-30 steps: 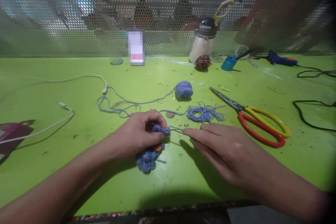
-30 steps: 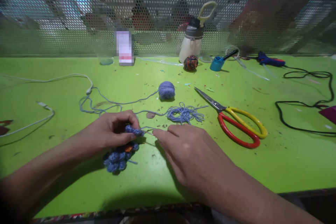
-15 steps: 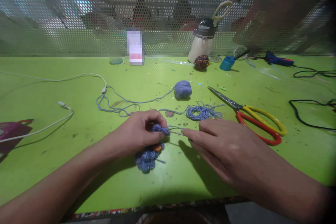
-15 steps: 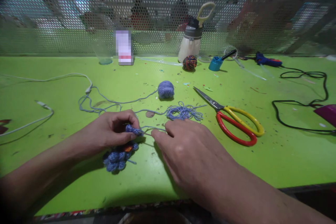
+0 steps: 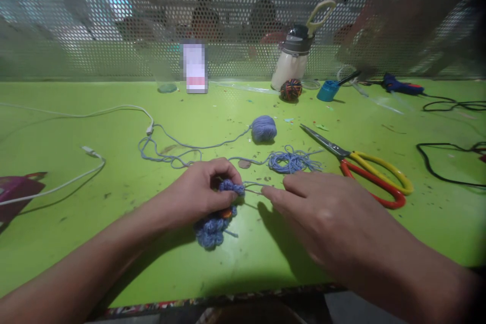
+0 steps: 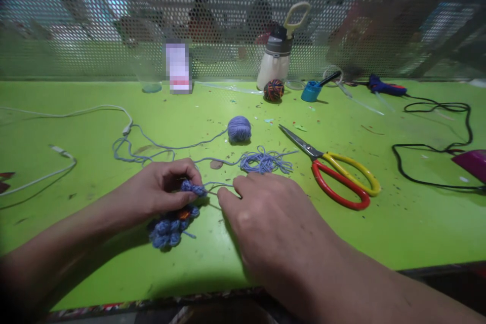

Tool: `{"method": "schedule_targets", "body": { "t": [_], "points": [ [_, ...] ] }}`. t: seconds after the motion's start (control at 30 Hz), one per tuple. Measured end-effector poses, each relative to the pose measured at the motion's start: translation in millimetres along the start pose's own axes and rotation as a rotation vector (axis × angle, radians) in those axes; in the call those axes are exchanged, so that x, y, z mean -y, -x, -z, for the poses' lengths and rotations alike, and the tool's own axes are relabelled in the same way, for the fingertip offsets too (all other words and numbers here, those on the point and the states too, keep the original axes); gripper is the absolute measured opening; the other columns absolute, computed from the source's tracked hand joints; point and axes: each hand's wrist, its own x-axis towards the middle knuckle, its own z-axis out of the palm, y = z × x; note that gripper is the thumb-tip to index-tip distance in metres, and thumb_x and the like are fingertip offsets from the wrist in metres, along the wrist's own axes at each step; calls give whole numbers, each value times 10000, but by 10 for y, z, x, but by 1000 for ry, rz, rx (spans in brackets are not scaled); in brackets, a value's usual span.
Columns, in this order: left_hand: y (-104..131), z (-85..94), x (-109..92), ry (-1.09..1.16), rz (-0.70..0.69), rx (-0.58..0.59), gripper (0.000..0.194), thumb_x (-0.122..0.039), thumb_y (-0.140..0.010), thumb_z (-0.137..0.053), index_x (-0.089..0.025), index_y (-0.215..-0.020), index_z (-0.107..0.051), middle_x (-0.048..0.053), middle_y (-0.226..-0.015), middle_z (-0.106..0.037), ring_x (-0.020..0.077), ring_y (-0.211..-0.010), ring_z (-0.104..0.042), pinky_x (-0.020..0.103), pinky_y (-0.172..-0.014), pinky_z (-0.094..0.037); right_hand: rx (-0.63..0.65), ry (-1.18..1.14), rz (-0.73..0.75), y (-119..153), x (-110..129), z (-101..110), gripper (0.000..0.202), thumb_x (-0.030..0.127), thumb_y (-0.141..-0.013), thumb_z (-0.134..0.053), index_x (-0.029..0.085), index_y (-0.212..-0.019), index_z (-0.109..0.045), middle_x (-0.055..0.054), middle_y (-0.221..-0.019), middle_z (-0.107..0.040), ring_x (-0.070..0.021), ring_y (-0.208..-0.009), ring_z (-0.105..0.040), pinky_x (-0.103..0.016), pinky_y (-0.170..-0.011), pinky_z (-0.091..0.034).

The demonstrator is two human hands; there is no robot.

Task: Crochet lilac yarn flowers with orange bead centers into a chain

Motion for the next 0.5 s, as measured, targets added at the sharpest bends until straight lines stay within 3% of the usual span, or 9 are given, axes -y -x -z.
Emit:
{"method": "schedule_targets", "body": {
  "t": [0.3, 0.5],
  "points": [
    [3, -38, -19, -190, -69, -58, 102, -162, -696, -609, -183, -795, -600, -20, -619, -580, 134, -533, -546, 265, -525, -437, 37, 18, -71, -61, 90, -36, 206, 91, -753, -517, 190, -832, -680, -45, -630, -589, -191, -526, -453, -320, -526, -139],
    [3, -63, 2, -331, -231, -199, 123, -132, -698, -610, -202, -789, -654, 29, -761, -635, 175, -671, -566, 302, -621, -441, 62, 27, -154, -83, 162, -89, 231, 31, -686, -522, 173, -802, -662, -71, -650, -650, -213, -549, -538, -320, -524, -150]
  ]
}}
